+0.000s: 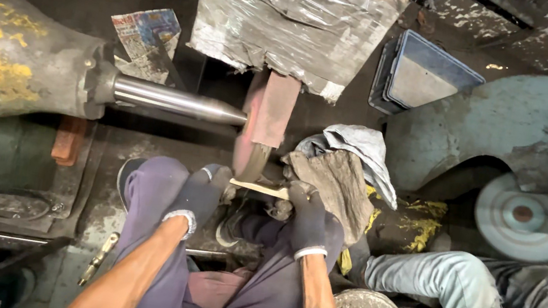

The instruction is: The person picks up a metal tube and holds it against a rotating wheel, turning and shifting the part by hand to polish the entire surface.

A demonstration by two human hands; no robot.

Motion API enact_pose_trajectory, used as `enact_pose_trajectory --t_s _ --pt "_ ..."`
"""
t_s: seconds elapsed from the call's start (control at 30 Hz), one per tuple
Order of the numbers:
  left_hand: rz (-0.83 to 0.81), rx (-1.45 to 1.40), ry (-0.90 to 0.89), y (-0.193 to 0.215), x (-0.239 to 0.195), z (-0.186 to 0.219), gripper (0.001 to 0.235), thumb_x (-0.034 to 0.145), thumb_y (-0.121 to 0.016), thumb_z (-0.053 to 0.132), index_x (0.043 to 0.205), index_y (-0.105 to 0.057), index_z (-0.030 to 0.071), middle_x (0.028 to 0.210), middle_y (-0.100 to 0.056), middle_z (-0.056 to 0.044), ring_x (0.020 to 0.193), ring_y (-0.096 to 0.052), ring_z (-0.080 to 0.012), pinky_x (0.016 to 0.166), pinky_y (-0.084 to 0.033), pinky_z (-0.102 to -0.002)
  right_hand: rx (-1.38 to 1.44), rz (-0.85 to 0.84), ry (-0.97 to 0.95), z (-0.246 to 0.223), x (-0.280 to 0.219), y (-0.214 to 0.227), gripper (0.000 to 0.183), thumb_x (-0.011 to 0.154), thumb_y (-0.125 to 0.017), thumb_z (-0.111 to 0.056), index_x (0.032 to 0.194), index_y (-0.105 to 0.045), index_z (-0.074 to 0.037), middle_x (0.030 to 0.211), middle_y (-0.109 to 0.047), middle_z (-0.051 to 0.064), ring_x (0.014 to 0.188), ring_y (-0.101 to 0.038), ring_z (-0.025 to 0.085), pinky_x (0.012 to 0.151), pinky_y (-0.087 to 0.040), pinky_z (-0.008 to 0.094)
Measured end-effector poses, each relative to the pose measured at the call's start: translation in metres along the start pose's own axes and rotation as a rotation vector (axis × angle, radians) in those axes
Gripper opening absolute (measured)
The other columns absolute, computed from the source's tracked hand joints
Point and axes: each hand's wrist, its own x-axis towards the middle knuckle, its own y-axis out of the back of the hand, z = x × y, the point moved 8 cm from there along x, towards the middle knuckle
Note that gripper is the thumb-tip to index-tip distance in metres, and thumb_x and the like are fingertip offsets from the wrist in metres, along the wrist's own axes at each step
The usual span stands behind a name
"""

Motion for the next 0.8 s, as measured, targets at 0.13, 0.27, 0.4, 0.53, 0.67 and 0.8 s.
enact_pose_trajectory --t_s 0.13,0.27,0.4,0.53,0.67,0.8 --pt "-0.006 -0.031 0.151 0.014 -0.002 -0.02 0.035 0.1 -0.048 0.034 0.098 -0.067 0.005 0.083 -0.07 -0.013 0.08 -0.064 -0.0253 0.076 -0.049 -0.037 -0.031 0.011 -0.022 0.004 0.001 -0.02 0.018 0.094 -0.065 -0.013 0.108 -0.065 -0.002 0.078 -0.067 0.007 0.059 -0.06 0.015 0.052 -0.048 0.028" --pt "0.165 0.428 -0.333 0.05 -0.014 0.003 0.025 0.1 -0.052 0.027 0.099 -0.064 0.005 0.094 -0.067 -0.017 0.085 -0.062 -0.031 0.073 -0.048 -0.039 -0.088 0.004 -0.043 0.012 -0.006 -0.049 0.019 0.093 -0.066 -0.014 0.108 -0.066 -0.002 0.078 -0.067 0.007 0.059 -0.06 0.015 0.052 -0.047 0.028" --pt "0.089 -0.002 0.122 0.053 -0.007 -0.038 0.035 0.101 -0.047 0.033 0.094 -0.065 0.003 0.075 -0.066 -0.012 0.071 -0.062 -0.023 0.071 -0.049 -0.038 -0.164 0.01 -0.042 0.012 -0.011 -0.06 0.02 0.093 -0.067 -0.016 0.108 -0.066 -0.002 0.077 -0.067 0.006 0.058 -0.06 0.014 0.051 -0.047 0.028" --pt "0.026 -0.294 0.184 0.026 -0.003 -0.035 0.034 0.101 -0.05 0.032 0.099 -0.065 0.002 0.079 -0.064 -0.011 0.073 -0.059 -0.0217 0.071 -0.05 -0.039 -0.106 0.046 -0.062 0.01 -0.004 -0.043 0.022 0.092 -0.068 -0.017 0.108 -0.067 -0.002 0.077 -0.067 0.005 0.058 -0.06 0.014 0.051 -0.046 0.028" --pt "-0.015 -0.092 0.133 0.009 0.004 -0.028 0.037 0.1 -0.048 0.035 0.103 -0.066 0.003 0.083 -0.069 -0.013 0.077 -0.064 -0.0251 0.076 -0.05 -0.04 -0.009 0.003 0.016 0.006 0.008 -0.019 0.019 0.091 -0.067 -0.012 0.106 -0.066 -0.001 0.08 -0.07 0.005 0.062 -0.064 0.013 0.055 -0.052 0.028" --pt "0.039 0.016 -0.035 -0.002 0.01 -0.019 0.041 0.101 -0.047 0.037 0.114 -0.066 0.003 0.101 -0.068 -0.015 0.094 -0.061 -0.0311 0.084 -0.047 -0.042 -0.066 0.007 -0.004 0.013 0.012 0.011 0.018 0.095 -0.067 -0.015 0.106 -0.066 -0.001 0.076 -0.067 0.006 0.057 -0.061 0.014 0.051 -0.049 0.028"
